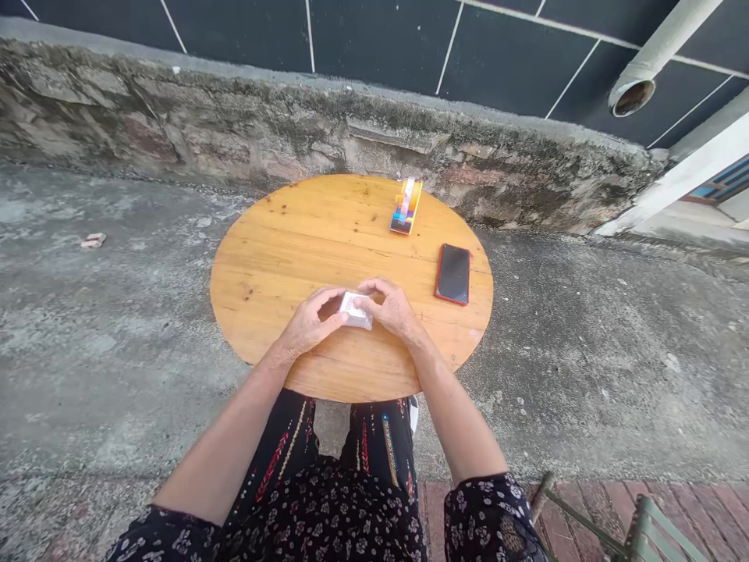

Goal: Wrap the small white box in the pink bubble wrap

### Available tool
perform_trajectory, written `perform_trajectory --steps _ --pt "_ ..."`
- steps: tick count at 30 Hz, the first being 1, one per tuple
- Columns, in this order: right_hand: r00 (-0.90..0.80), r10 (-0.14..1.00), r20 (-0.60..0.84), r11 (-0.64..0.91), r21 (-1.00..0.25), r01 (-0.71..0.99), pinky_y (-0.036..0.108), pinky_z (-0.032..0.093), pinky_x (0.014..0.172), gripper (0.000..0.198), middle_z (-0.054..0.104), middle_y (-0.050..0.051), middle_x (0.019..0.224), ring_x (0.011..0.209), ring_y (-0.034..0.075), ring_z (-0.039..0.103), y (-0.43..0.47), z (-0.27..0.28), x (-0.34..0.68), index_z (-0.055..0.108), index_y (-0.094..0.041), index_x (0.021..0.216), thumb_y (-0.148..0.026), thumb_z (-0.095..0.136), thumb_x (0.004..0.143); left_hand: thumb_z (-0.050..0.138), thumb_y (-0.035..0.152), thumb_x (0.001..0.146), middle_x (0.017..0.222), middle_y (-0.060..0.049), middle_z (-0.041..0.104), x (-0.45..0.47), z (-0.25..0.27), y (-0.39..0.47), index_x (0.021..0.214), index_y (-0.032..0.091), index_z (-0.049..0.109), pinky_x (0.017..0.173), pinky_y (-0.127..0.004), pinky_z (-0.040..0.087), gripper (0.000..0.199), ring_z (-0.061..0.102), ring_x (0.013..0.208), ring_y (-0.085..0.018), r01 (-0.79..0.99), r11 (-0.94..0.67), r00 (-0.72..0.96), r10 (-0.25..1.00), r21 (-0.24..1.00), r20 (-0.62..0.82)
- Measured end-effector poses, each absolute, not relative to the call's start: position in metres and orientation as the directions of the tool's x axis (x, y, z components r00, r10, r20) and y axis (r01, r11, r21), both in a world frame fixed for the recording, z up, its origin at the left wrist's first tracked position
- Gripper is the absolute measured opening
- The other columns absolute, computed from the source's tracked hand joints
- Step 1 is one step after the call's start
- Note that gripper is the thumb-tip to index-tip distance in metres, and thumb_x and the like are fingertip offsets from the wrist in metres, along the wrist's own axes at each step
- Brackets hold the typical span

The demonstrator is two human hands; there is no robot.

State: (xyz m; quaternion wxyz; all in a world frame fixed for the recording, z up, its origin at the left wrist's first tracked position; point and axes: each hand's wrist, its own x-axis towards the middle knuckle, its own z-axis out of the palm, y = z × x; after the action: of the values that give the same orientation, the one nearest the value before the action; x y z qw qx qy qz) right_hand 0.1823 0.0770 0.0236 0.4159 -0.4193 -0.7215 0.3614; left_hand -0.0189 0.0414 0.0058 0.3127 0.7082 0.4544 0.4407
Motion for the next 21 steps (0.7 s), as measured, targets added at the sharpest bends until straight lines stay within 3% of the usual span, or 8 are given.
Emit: perform_trajectory --steps 7,21 --pt "-0.294 0.902 0.315 0.405 -0.852 0.332 0.038 0.046 0.094 0.016 0.071 0.005 0.097 0.097 0.021 0.065 0.088 0.025 0.174 0.067 -0.020 0.074 -0.036 0.065 0.079 0.062 0.029 0.083 0.119 -0.009 0.063 -0.019 0.004 0.043 0.116 0.018 0.061 0.101 -0.040 0.046 0.034 0.059 0.112 -0.023 0.345 -0.408 0.199 0.912 0.845 0.358" --pt "-0.200 0.950 0.238 0.294 -0.900 0.323 0.034 0.049 0.083 0.018 0.072 0.005 0.094 0.089 0.020 0.064 0.097 0.032 0.168 0.066 -0.020 0.075 -0.038 0.065 0.077 0.067 0.031 0.078 0.120 -0.011 0.062 -0.019 0.007 0.041 0.122 0.017 0.058 0.099 -0.042 0.047 0.047 0.058 0.111 -0.025 0.377 -0.410 0.204 0.911 0.831 0.357"
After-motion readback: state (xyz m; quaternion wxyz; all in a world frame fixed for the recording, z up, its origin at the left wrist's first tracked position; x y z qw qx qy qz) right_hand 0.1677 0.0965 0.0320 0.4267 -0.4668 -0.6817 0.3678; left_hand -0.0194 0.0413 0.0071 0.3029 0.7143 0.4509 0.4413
